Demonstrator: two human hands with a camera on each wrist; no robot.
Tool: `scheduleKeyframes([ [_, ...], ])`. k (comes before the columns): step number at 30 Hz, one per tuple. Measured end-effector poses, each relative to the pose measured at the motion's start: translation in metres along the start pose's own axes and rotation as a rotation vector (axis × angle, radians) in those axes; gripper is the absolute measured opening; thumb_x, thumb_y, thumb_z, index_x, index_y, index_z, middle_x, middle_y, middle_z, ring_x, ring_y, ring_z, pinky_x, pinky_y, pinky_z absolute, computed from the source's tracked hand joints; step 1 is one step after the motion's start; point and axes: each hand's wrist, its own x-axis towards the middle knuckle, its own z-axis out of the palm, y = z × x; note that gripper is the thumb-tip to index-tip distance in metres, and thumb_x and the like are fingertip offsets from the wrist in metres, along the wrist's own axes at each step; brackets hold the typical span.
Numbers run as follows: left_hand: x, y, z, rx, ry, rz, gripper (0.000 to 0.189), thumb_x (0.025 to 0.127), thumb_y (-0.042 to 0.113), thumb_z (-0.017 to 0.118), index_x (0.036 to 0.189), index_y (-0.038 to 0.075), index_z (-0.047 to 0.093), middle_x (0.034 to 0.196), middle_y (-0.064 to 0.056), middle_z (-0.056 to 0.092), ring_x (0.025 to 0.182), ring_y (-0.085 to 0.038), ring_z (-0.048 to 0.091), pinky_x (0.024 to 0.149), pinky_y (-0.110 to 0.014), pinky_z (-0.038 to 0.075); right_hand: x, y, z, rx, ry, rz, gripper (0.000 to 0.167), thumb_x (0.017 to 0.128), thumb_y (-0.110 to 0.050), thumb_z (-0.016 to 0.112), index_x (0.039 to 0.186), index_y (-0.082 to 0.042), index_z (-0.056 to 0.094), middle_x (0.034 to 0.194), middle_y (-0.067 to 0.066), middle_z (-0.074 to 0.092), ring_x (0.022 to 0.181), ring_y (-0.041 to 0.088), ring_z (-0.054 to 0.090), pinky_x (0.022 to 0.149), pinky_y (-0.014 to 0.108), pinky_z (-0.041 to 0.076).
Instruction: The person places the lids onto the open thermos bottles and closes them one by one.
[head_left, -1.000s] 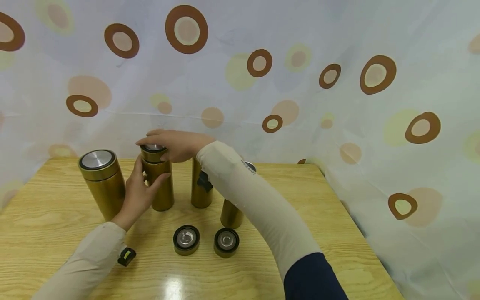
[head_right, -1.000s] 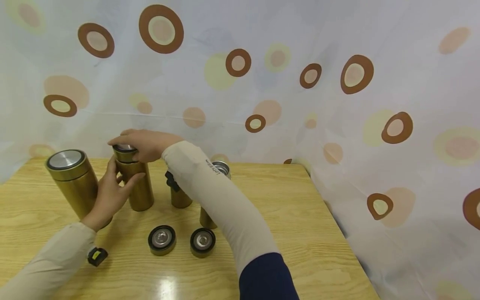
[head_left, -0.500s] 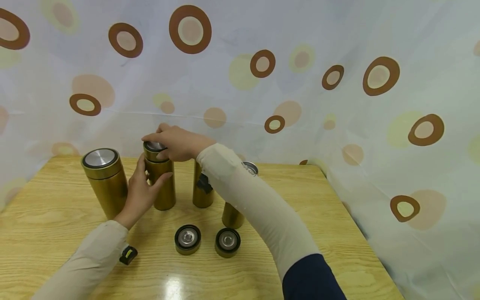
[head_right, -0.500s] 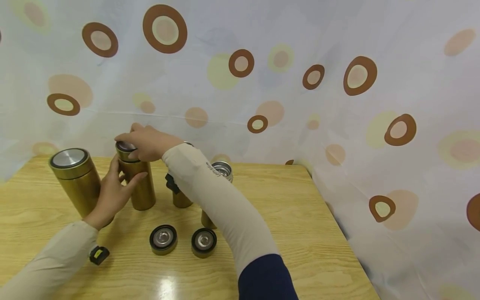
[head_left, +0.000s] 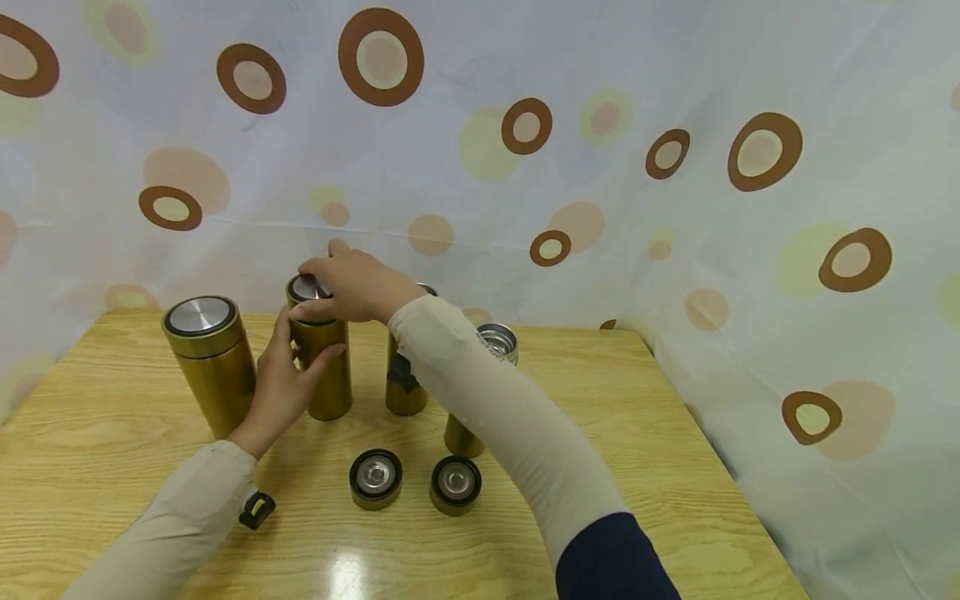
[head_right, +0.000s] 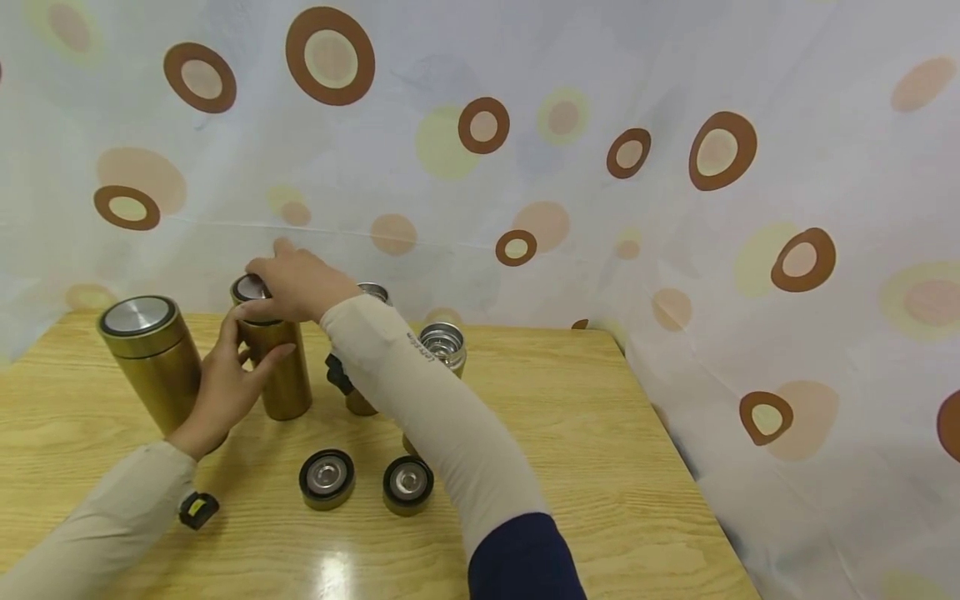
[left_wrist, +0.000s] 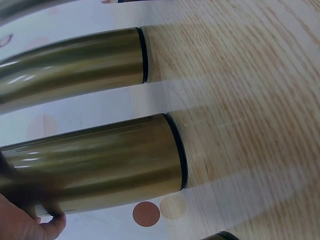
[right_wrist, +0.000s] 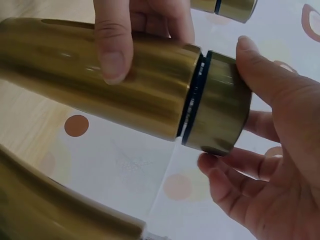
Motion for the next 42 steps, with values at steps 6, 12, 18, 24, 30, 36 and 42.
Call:
scheduleKeyframes([
  [6, -0.002, 0.001, -0.001, -0.003, 0.000, -0.013, 0.068, 0.093, 0.025, 0.065, 0.146, 0.012, 0.025, 0.138, -0.021, 0.045, 0.124, -0.039, 0.045, 0.096, -0.063, 0.042, -0.002, -0.005, 0.014, 0.003, 0.210, 0.066, 0.062, 0.086, -0.064, 0.056, 0.125, -0.016, 0.058, 0.106, 0.002, 0.051, 0.083, 0.012, 0.053, 0.070, 0.022, 0.048],
  [12, -0.001, 0.000, -0.006, 0.001, -0.001, -0.010, 0.070, 0.093, 0.025, 0.064, 0.147, 0.009, 0.023, 0.137, -0.022, 0.045, 0.123, -0.040, 0.045, 0.096, -0.063, 0.043, -0.004, -0.019, 0.030, -0.035, 0.448, 0.198, 0.056, 0.082, -0.071, 0.057, 0.095, -0.017, 0.061, 0.088, -0.001, 0.049, 0.064, 0.010, 0.050, 0.051, 0.020, 0.044],
  [18, 0.000, -0.002, -0.005, 0.004, 0.001, -0.001, 0.069, 0.093, 0.022, 0.064, 0.146, 0.007, 0.023, 0.133, -0.023, 0.047, 0.120, -0.039, 0.047, 0.096, -0.063, 0.042, -0.003, -0.027, 0.035, -0.116, 0.503, 0.277, 0.058, 0.080, -0.074, 0.054, 0.090, -0.017, 0.060, 0.085, -0.001, 0.049, 0.059, 0.010, 0.049, 0.042, 0.019, 0.041],
  [24, -0.001, -0.002, -0.005, 0.009, -0.012, -0.012, 0.070, 0.094, 0.023, 0.064, 0.147, 0.007, 0.022, 0.138, -0.023, 0.044, 0.122, -0.042, 0.046, 0.097, -0.063, 0.043, -0.005, -0.027, 0.037, -0.138, 0.530, 0.282, 0.058, 0.080, -0.074, 0.054, 0.089, -0.017, 0.061, 0.084, -0.001, 0.050, 0.058, 0.011, 0.049, 0.040, 0.020, 0.040],
  [30, -0.002, -0.001, -0.004, 0.013, -0.019, -0.013, 0.071, 0.094, 0.020, 0.064, 0.148, 0.006, 0.020, 0.139, -0.025, 0.042, 0.124, -0.043, 0.045, 0.097, -0.063, 0.042, -0.006, -0.026, 0.039, -0.143, 0.536, 0.280, 0.059, 0.080, -0.075, 0.053, 0.088, -0.017, 0.061, 0.083, -0.001, 0.049, 0.058, 0.011, 0.048, 0.040, 0.020, 0.039],
  [36, -0.002, 0.000, -0.003, 0.018, -0.021, -0.018, 0.073, 0.094, 0.021, 0.064, 0.149, 0.006, 0.018, 0.141, -0.025, 0.041, 0.124, -0.044, 0.044, 0.097, -0.063, 0.042, -0.006, -0.025, 0.040, -0.146, 0.545, 0.282, 0.058, 0.081, -0.074, 0.054, 0.089, -0.017, 0.062, 0.083, -0.001, 0.050, 0.058, 0.011, 0.049, 0.039, 0.020, 0.039],
  [42, -0.001, 0.000, -0.001, 0.013, 0.004, 0.006, 0.072, 0.093, 0.014, 0.065, 0.148, 0.003, 0.020, 0.139, -0.028, 0.042, 0.124, -0.047, 0.045, 0.096, -0.063, 0.043, -0.007, -0.027, 0.041, -0.142, 0.512, 0.328, 0.060, 0.084, -0.074, 0.049, 0.100, -0.017, 0.062, 0.091, 0.000, 0.050, 0.070, 0.012, 0.053, 0.044, 0.023, 0.044],
])
